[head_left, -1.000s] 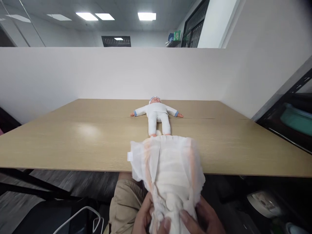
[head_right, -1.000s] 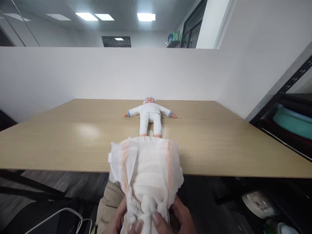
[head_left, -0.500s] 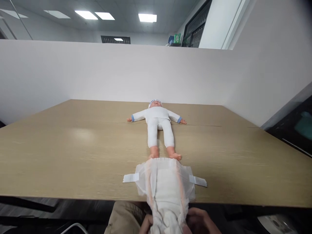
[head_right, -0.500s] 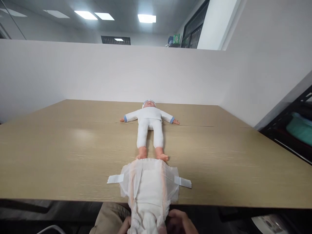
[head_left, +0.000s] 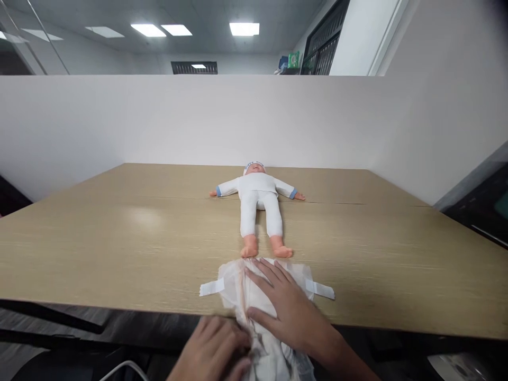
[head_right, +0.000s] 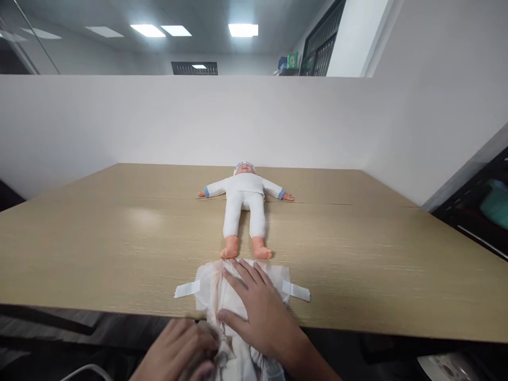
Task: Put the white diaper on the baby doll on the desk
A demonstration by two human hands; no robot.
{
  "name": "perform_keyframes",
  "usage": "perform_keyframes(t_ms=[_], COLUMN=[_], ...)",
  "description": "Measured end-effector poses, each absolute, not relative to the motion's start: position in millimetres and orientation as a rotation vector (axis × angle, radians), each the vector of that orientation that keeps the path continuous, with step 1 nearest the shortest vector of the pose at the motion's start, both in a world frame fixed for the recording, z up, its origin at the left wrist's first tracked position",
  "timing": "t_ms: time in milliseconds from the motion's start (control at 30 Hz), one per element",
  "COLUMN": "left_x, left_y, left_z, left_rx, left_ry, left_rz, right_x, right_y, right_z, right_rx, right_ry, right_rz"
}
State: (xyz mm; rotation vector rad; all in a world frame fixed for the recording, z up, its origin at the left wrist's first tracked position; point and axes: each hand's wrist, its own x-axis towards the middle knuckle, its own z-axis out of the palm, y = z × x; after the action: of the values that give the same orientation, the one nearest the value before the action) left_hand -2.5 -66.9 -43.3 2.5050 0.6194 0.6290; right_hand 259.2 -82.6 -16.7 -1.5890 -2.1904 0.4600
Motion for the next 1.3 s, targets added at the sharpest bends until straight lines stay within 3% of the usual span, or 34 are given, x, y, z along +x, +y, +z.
perform_keyframes(t_ms=[200,367,567,733,1033,1300], left_x=[42,106,145,155,162,158], left_y=[60,137,145,149,182,206], left_z=[20,21,15,31,137,154], left_rx=[2.944,3.297,3.281,3.091,2.377,2.318], left_ry=[0.782,0.343,-0.264,-0.201,0.122,0.121], left_rz=[0.587,0.239,0.277,0.391,0.781,0.951], right_x=[265,264,268,278,300,321], right_y=[-84,-81,-75,-65,3,131], right_z=[-23,-26,-36,-33,-32,-13], right_rx=[-1.572,-1.554,-1.561,-1.521,-1.469,-1.478], right_ry=[-2.201,-2.201,-2.208,-2.269,-2.301,-2.146], right_rz=[0.428,0.436,0.498,0.609,0.549,0.462])
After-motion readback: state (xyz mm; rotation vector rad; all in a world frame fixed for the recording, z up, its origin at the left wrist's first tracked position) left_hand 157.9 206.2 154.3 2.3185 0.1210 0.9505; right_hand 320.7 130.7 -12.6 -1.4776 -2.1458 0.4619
